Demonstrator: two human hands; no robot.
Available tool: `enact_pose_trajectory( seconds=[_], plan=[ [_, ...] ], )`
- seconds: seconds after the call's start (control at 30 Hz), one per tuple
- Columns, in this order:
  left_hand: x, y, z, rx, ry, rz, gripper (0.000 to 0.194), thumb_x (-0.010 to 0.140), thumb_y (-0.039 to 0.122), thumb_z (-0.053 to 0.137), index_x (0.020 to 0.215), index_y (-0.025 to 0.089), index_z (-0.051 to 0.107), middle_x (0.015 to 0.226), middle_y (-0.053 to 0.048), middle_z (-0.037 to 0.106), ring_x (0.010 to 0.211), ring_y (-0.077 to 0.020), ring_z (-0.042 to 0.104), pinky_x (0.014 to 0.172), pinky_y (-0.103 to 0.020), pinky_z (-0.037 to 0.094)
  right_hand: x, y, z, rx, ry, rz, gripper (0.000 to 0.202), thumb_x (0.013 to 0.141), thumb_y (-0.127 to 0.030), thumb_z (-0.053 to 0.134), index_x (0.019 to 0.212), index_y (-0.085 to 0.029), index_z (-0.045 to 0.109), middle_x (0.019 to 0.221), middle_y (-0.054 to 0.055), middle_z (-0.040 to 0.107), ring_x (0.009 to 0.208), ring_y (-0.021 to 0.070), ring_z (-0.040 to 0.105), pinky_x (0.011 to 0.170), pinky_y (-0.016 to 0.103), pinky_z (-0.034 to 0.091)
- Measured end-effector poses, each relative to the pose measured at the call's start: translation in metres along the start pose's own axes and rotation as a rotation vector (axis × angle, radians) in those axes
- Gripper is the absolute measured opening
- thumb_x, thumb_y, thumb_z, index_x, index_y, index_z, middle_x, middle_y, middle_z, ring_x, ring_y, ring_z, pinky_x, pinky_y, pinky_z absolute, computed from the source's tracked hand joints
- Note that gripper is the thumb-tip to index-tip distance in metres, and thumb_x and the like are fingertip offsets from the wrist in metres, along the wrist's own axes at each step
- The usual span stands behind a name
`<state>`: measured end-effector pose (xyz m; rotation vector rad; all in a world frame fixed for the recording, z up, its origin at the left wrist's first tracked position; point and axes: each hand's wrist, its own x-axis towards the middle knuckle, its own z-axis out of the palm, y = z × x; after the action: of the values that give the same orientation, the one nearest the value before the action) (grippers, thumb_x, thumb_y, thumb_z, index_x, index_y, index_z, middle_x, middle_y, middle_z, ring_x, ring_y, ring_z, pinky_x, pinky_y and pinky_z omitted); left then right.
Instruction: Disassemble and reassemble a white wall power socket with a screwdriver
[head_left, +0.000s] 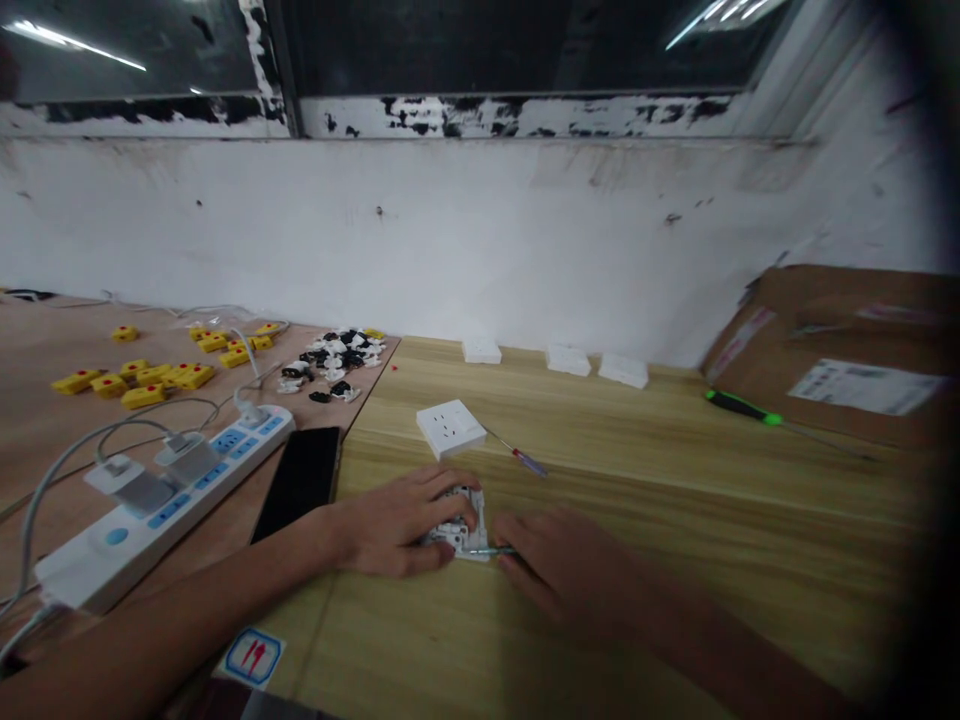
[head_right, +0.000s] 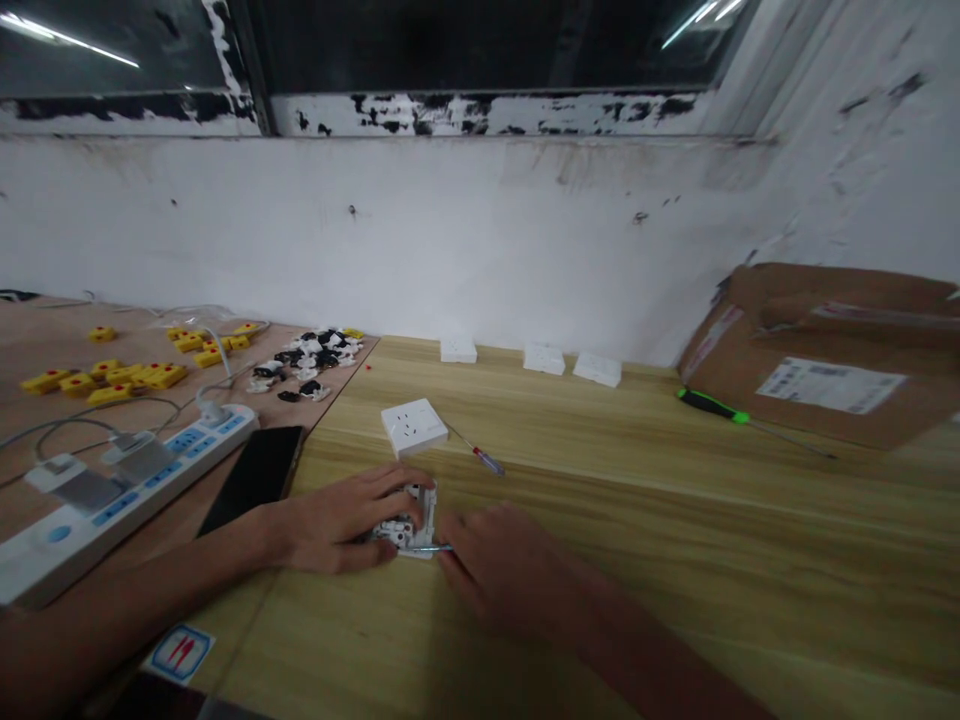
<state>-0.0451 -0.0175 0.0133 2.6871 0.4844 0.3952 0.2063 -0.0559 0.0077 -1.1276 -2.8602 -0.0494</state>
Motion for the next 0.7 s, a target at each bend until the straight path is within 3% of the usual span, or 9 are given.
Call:
enact_pose_trajectory(
  seconds=[0.17, 0.4, 0.6, 0.7],
  plan=[
    [-0.001, 0.002, 0.000, 0.015, 0.002, 0.005, 0.038, 0.083, 0.019, 0.059, 0.118, 0.023, 0.047, 0.141, -0.011, 0.043, 0.131, -0.0286, 0.040, 0.110, -0.042, 0.034, 0.007, -0.006, -0.004, -0.021, -0.097, -0.008, 0.021, 0.097, -0.025, 0.050, 0.082, -0.019, 0.064, 0.072, 0.004, 0.072, 0.053, 0.0164, 0.059, 0.051, 0.031, 0.023],
    [-0.001, -0.003, 0.004, 0.034, 0.010, 0.027, 0.037, 0.081, 0.022, 0.062, 0.115, 0.024, 0.048, 0.138, -0.010, 0.045, 0.128, -0.0278, 0.043, 0.109, -0.042, 0.035, -0.001, -0.004, 0.016, -0.131, 0.030, -0.127, 0.013, 0.089, -0.014, 0.053, 0.084, -0.021, 0.062, 0.073, 0.001, 0.069, 0.053, 0.0184, 0.060, 0.047, 0.034, 0.014],
    [0.002, -0.004, 0.003, 0.038, -0.012, 0.032, 0.035, 0.082, 0.023, 0.062, 0.114, 0.023, 0.049, 0.140, -0.011, 0.044, 0.130, -0.0286, 0.042, 0.111, -0.042, 0.033, 0.000, 0.012, 0.017, -0.219, -0.009, -0.295, 0.013, 0.084, -0.007, 0.054, 0.088, -0.019, 0.059, 0.074, 0.001, 0.065, 0.054, 0.0175, 0.058, 0.046, 0.036, 0.017],
    [0.004, -0.004, 0.002, 0.034, -0.025, 0.028, 0.033, 0.084, 0.024, 0.060, 0.114, 0.023, 0.049, 0.140, -0.012, 0.044, 0.131, -0.0284, 0.041, 0.111, -0.042, 0.034, 0.003, 0.020, 0.019, -0.285, 0.067, -0.378, 0.015, 0.086, -0.006, 0.052, 0.091, -0.019, 0.058, 0.071, 0.000, 0.064, 0.053, 0.0158, 0.055, 0.046, 0.035, 0.018]
  ],
)
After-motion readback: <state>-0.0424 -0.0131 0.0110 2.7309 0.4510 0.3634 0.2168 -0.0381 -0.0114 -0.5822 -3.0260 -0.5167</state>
